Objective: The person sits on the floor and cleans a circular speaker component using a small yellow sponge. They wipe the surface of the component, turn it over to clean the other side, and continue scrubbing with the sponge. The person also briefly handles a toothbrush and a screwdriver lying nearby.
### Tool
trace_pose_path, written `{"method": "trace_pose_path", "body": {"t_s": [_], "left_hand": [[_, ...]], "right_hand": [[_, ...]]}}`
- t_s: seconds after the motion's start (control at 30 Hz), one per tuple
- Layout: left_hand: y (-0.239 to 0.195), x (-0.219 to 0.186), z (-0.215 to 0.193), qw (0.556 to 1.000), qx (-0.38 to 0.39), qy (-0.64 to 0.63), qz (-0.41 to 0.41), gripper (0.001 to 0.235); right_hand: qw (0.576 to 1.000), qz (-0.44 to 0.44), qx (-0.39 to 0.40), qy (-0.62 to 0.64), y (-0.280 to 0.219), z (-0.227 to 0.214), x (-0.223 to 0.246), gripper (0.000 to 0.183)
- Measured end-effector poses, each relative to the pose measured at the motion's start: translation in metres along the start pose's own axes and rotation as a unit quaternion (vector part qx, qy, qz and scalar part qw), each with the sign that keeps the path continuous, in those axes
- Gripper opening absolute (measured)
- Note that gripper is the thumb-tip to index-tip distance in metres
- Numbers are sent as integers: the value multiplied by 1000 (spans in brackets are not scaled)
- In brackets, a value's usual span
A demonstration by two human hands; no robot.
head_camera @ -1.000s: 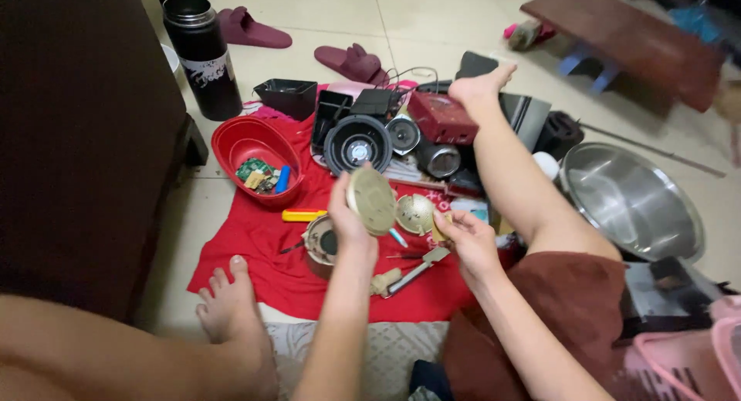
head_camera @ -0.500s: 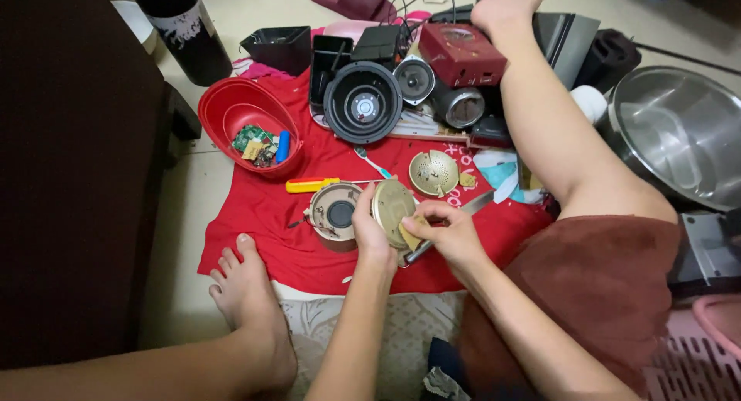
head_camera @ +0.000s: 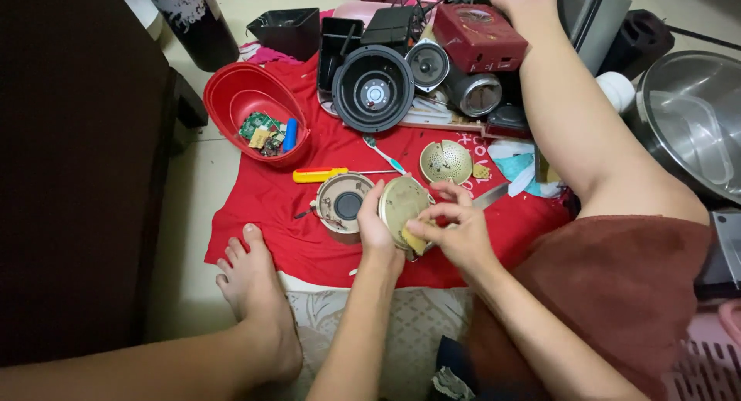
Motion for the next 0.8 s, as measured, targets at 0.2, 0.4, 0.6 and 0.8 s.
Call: {"method": "trace_pose_path", "body": {"t_s": [0.2,0.4,0.6,0.8], "left_hand": [[-11,5,6,1000,-10,2,-9,33],[-19,3,15,999,4,34,-7,35],[-1,5,8,998,50,35,-10,43],[-8,4,13,998,44,48,-5,43]], "right_hand": [[996,-46,-66,-26,15,-19,-4,21],[996,-58,-66,-27,24,-27,-6,19],[994,-99,-7,-36,7,-4,18,23],[992,-122,4,-35,-2,0,40,22]]}}
Point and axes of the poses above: each hand's wrist, its own y-axis towards the middle knuckle, its own z-axis out of the palm, x = y × z, the point moved 9 cm from there along y, towards the middle knuckle, and after that the axes turned 1 degree about -x, right-handed, at the moved point
